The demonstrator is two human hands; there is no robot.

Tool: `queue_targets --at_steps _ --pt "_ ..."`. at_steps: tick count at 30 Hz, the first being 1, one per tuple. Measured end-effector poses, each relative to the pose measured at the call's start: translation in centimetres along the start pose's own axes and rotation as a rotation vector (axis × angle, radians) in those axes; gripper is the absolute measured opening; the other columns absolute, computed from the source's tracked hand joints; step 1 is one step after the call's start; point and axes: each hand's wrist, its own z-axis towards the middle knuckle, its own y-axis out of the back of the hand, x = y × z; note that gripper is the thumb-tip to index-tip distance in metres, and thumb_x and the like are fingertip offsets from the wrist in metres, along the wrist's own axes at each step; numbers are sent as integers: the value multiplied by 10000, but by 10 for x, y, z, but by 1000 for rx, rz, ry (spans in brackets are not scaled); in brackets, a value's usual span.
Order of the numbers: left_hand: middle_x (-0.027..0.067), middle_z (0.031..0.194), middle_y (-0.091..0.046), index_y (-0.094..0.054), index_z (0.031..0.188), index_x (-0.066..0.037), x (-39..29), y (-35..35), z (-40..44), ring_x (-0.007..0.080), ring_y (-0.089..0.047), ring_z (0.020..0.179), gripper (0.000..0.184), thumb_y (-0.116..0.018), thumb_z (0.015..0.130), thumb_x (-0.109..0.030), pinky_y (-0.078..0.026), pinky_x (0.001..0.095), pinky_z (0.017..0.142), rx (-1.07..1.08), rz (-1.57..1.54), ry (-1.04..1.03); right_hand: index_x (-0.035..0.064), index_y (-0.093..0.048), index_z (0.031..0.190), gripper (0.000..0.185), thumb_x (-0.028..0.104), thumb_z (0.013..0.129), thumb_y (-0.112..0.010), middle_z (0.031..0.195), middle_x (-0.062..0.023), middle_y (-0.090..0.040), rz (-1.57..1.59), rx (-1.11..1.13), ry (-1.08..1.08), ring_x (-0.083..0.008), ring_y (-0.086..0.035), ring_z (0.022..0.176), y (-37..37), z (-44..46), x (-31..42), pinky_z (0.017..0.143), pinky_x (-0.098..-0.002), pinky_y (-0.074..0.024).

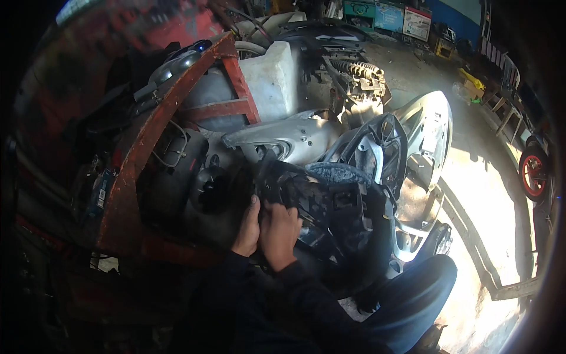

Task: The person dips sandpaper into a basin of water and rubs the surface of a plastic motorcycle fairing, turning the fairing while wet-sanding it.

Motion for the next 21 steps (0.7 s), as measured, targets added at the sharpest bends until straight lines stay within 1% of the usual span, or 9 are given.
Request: queue_targets --at_steps 2,4,6,9,12,16,18,20,21 --pt "140 1285 -560 -529 1281 61 -3 1 1 208 -503 1194 661 -329 1051 -526 -383 326 1010 23 78 14 86 -699 1003 182 134 835 -647 912 -64 -697 -20 68 -39 -312 -570 901 0 12 -7 740 -444 -392" --pt "113 1158 -590 -570 1186 44 -17 -7 1 182 -528 1088 620 -328 1055 -511 -406 318 948 17 60 -43 112 -706 1008 190 154 828 -664 910 -53 -694 9 -75 48 -295 -573 904 -7 42 -13 735 -445 -387" --pt "99 1100 -589 -580 1146 27 -8 -18 -1 165 -527 1032 583 -333 1059 -494 -417 313 912 -9 4 -66 119 -705 1002 178 165 836 -661 921 -46 -690 10 -91 -14 -292 -571 906 -7 45 -15 751 -440 -387" --pt "122 1194 -587 -558 1232 42 -8 -16 -1 182 -524 1120 577 -354 1059 -469 -402 319 964 -35 9 -7 99 -699 1001 168 141 842 -665 936 -73 -683 68 -72 -38 -309 -565 909 -5 15 -15 778 -430 -394" --pt "104 1311 -542 -509 1329 39 8 -18 1 171 -484 1230 602 -391 1049 -480 -367 309 1047 -1 -72 -94 111 -709 1018 215 149 807 -714 928 -76 -683 58 -142 -82 -295 -571 907 -12 61 -22 782 -432 -399" --pt "87 1320 -538 -502 1345 29 9 -13 0 165 -486 1226 589 -393 1050 -468 -360 309 1053 27 -54 2 70 -695 1004 159 133 864 -654 910 -99 -681 80 -108 -87 -307 -560 901 -3 6 -16 776 -423 -392" --pt "85 1319 -542 -499 1351 27 11 -11 -1 162 -487 1224 585 -387 1052 -464 -368 305 1042 29 -8 26 68 -696 1003 161 135 861 -659 909 -95 -683 89 -62 -125 -307 -559 902 -4 24 -19 772 -415 -392" --pt "68 1262 -559 -530 1311 15 7 -15 -4 144 -499 1179 550 -393 1054 -452 -380 291 1011 1 -92 -21 92 -706 995 194 152 811 -720 904 -80 -682 110 -169 -98 -299 -564 902 -9 56 -21 784 -417 -396" --pt "33 1058 -532 -557 1142 -11 -2 -23 -4 121 -486 1001 442 -368 1065 -403 -397 283 892 -13 -155 -22 95 -705 993 190 156 813 -717 907 -79 -683 118 -167 -112 -303 -561 901 -10 54 -20 787 -422 -393"
